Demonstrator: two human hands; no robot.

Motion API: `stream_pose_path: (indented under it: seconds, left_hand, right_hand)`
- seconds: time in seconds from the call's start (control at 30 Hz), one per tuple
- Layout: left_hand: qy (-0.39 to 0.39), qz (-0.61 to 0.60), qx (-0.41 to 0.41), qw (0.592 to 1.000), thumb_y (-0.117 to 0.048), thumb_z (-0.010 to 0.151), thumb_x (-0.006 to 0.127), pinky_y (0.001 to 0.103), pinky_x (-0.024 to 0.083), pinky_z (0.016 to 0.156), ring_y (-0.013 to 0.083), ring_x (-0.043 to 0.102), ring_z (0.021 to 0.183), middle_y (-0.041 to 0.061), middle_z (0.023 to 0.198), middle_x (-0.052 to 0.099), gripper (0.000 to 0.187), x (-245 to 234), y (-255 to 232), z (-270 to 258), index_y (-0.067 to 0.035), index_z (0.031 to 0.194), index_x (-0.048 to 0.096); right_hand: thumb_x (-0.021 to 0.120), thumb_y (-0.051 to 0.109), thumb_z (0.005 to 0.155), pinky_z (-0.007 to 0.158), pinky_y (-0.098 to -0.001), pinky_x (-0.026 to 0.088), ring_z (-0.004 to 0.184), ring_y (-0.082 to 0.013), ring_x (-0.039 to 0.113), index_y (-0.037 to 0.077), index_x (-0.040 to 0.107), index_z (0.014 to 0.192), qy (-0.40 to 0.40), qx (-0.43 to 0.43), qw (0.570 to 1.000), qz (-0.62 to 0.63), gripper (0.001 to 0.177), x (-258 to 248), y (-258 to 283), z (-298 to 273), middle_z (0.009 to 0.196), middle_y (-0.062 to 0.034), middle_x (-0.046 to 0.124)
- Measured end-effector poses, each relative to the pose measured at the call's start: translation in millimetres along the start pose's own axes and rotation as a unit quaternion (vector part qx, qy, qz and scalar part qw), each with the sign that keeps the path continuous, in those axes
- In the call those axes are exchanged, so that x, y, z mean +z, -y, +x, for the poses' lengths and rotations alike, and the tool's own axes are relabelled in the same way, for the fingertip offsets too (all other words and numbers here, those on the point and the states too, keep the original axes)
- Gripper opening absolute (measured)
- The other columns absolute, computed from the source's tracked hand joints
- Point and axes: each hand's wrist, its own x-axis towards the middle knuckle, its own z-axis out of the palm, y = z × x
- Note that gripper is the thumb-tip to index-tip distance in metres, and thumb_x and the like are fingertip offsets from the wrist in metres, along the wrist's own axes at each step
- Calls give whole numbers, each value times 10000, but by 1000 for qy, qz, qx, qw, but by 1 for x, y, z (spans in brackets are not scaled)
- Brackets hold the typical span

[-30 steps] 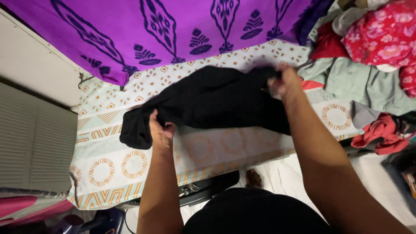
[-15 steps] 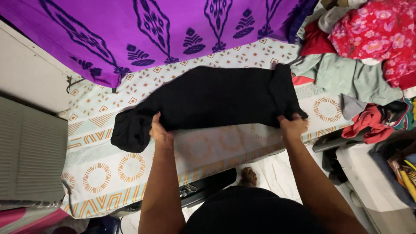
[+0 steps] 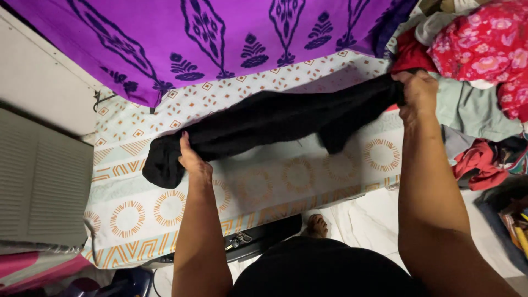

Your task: Fold various pieces of clothing including shorts, a hoodie, a floral dress, and yellow pants.

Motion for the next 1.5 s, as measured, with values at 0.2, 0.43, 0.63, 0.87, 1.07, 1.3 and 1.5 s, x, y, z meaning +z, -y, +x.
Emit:
stream_pose_path:
  seconds: [0.2, 0.43, 0.63, 0.87, 1.07, 1.3, 1.5]
  left_hand:
    - [231, 61, -179, 954, -434, 787, 724, 385, 597, 921, 250, 710, 1053, 65, 1173, 739, 540, -2, -14, -41, -105, 1214, 696]
    - [214, -39, -96, 971, -133, 795, 799, 344, 511, 813, 245, 651, 984, 56, 1097, 685, 344, -41, 34, 53, -98, 1119, 689]
    - [125, -8, -10, 992, -14, 631, 663, 341, 621, 775, 240, 691, 898, 46, 1040, 686, 452, -34, 54, 20, -103, 1075, 671]
    - [-173, 90, 109, 975, -121, 695, 894, 368, 599, 919, 275, 689, 1024, 134, 1178, 665, 667, -8, 66, -7, 13, 1203, 482]
    - [-7, 74, -69, 995, -215, 738, 846, 426, 631, 766, 267, 718, 888, 95, 1085, 728, 461, -3, 65, -2, -45, 1125, 662]
    - [56, 94, -135, 985, -187, 813, 795, 236, 386, 429, 130, 592, 654, -3, 840, 647, 228, 2, 73, 6, -123, 994, 672]
    - [79, 63, -121, 987, -172, 848, 784, 211, 359, 414, 129, 573, 618, 16, 825, 639, 189, -11, 72, 25, -89, 971, 667]
  right_hand:
    - [765, 217, 928, 400, -406, 319, 458, -235, 441, 88, 615, 828, 60, 146, 946, -283, 222, 50, 51, -41, 658, -98, 510]
    - [683, 104, 926, 552, -469, 597, 646, -255, 648, 106, 555, 998, 117, 147, 969, 159, 147, 94, 97, -37, 943, -64, 640]
    - [576, 244, 1013, 751, -369, 651, 858, -302, 719, 64, 530, 917, 79, 199, 918, 333, 209, 61, -28, -91, 948, -182, 677]
    - [648, 231, 893, 791, -585, 610, 958, -387, 682, 57, 569, 1202, 44, 413, 909, 0, 364, 65, -75, -184, 1060, -149, 670]
    - [858, 395, 760, 837, -580, 553, 1054, -425, 602, 26, 687, 1073, -91, -66, 863, -492, 513, 13, -145, -172, 1133, -260, 633]
    - [729, 117, 781, 450, -332, 423, 486, -170, 541, -38, 655, 714, 131, 117, 951, -254, 184, 36, -77, -100, 634, -113, 638]
    - [653, 61, 1004, 512, -293, 418, 570, -131, 521, 70, 597, 788, 77, 47, 993, 80, 224, 10, -36, -4, 742, -64, 627]
